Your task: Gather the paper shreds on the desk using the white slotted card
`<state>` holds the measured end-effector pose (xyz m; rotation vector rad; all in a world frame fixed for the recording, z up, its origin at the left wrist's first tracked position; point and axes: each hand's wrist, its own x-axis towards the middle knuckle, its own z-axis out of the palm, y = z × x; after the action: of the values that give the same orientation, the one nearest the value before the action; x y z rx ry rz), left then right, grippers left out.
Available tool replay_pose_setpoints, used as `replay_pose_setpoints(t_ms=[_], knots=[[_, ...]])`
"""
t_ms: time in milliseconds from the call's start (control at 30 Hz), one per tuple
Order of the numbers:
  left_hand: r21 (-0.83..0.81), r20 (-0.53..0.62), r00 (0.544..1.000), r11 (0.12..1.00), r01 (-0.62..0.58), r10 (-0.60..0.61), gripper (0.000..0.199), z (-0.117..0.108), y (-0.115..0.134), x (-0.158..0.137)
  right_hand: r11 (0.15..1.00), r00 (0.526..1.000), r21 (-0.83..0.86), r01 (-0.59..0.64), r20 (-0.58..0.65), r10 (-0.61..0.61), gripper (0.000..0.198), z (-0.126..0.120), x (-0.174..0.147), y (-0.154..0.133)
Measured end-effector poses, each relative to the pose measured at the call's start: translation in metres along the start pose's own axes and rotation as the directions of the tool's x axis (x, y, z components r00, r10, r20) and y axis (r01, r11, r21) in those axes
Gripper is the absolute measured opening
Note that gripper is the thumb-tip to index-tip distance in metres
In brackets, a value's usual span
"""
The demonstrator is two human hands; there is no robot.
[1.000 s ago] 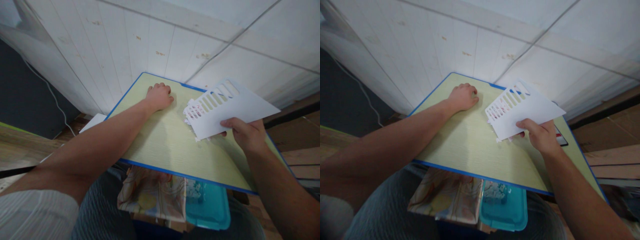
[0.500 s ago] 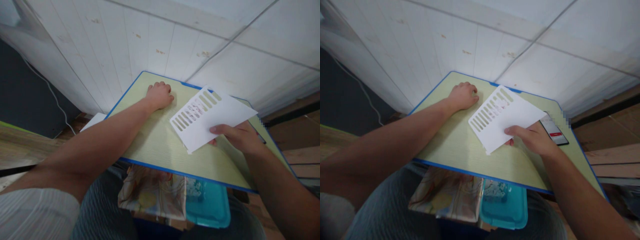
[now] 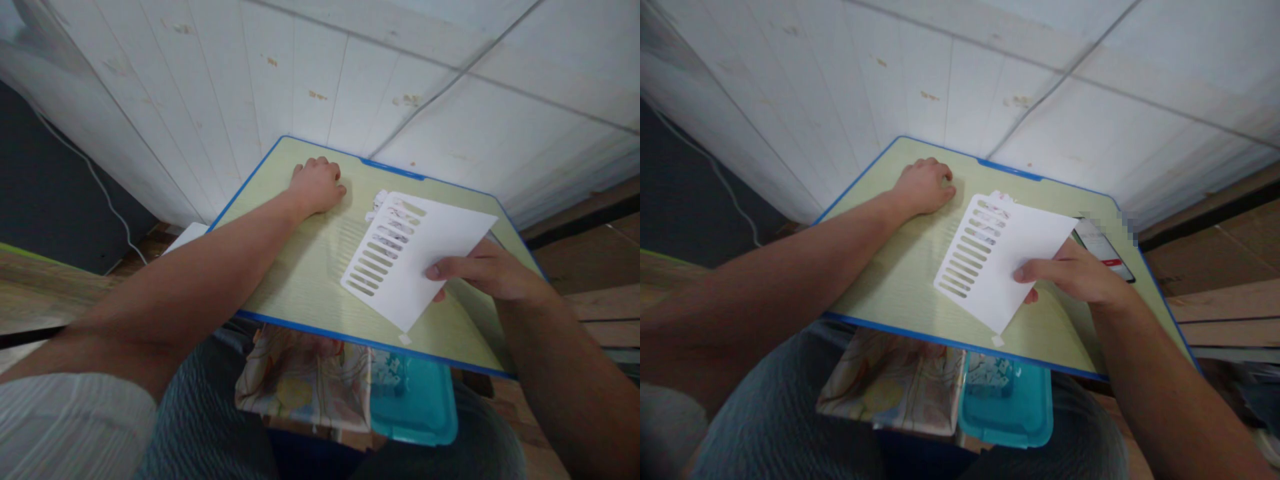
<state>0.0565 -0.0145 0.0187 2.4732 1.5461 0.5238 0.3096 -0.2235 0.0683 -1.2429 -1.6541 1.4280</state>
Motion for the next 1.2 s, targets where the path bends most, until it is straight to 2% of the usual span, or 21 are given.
replay_pose_setpoints(t_ms=[167, 433, 633, 867, 900, 967, 1067, 1133, 1200], knots=[[-0.006, -0.001, 1.0, 1.0, -0.001, 0.001, 0.061, 0.0, 0.0, 0.001, 0.999, 0.991, 0.034, -0.029, 0.134, 0.025, 0.024, 0.003, -0.002, -0.004], [0.005, 0.006, 1.0, 1.0, 0.004, -0.004, 0.053, 0.0, 0.0, 0.0, 0.999, 0.999, 0.024, 0.031, 0.027, -0.032, 0.017, -0.002, 0.002, 0.001], [0.001, 0.003, 1.0, 1.0, 0.006, -0.006, 0.055, 0.001, 0.0, 0.001, 1.0, 0.99, 0.013, -0.001, 0.144, -0.001, 0.016, 0.0, 0.0, -0.002], [0.004, -0.001, 1.0, 1.0, 0.004, -0.004, 0.05, 0.001, 0.0, 0.001, 1.0, 0.989, -0.015, 0.008, 0.151, -0.006, 0.025, 0.001, -0.001, -0.002], [0.004, -0.001, 1.0, 1.0, 0.005, -0.005, 0.05, 0.0, 0.001, 0.001, 1.0, 0.992, -0.016, 0.021, 0.123, -0.019, 0.025, 0.002, 0.0, -0.001], [-0.002, 0.0, 1.0, 1.0, 0.003, -0.003, 0.052, 0.0, 0.001, 0.001, 0.995, 0.996, -0.032, 0.09, -0.013, -0.09, 0.029, 0.002, 0.004, 0.003], [-0.013, 0.003, 1.0, 1.0, -0.003, 0.003, 0.052, 0.0, 0.001, 0.0, 0.97, 0.936, -0.118, 0.211, -0.261, -0.235, 0.04, 0.001, 0.01, 0.008], [-0.014, -0.002, 1.0, 1.0, -0.007, 0.007, 0.051, 0.0, 0.0, 0.0, 0.957, 0.899, -0.166, 0.238, -0.336, -0.281, 0.044, 0.0, 0.013, 0.01], [-0.013, -0.009, 1.0, 1.0, -0.009, 0.009, 0.051, 0.001, 0.0, 0.001, 0.954, 0.893, -0.183, 0.237, -0.346, -0.288, 0.042, 0.0, 0.014, 0.011]])
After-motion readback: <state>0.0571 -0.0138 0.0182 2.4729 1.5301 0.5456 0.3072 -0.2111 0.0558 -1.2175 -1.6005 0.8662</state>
